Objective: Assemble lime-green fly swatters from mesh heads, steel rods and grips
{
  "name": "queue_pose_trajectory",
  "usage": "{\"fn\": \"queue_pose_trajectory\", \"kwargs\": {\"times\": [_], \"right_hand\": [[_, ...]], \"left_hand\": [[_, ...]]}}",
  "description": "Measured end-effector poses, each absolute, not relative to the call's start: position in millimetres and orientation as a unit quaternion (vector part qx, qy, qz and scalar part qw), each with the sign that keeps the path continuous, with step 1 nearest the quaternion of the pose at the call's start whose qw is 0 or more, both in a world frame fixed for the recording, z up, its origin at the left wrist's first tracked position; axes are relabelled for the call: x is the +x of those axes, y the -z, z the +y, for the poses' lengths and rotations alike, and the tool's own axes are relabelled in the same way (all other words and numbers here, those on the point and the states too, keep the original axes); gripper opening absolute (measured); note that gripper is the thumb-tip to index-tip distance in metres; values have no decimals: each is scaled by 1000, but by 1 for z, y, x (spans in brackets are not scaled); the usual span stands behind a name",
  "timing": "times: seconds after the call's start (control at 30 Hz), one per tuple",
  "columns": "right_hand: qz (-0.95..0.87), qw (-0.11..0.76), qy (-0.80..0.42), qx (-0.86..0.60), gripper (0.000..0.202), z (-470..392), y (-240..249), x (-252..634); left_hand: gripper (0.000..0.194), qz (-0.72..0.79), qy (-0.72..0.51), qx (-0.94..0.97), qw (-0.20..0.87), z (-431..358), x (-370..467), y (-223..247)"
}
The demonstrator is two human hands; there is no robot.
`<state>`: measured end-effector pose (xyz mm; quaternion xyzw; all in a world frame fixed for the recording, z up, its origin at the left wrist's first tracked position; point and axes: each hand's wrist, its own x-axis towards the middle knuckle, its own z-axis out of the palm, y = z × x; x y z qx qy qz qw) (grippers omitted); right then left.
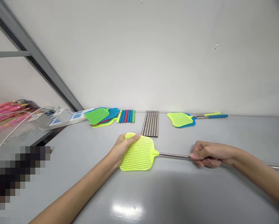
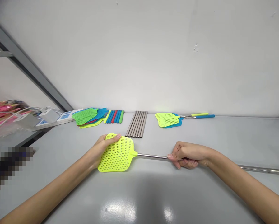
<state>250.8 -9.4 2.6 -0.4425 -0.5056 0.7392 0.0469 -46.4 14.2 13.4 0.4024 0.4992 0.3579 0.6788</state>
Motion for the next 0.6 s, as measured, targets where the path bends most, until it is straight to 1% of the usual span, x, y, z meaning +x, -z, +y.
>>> {"fn": "queue_pose_trajectory", "kwargs": {"times": [0.4,0.6], "right_hand": [[-488,33,-751,-444,34,-12,-2,249],[-489,38,-748,-447,35,-12,-3,248]], "left_hand": [[29,525,-367,443,627,4,-40,-17],[27,529,-373,437,624,2,-37,-18]]}}
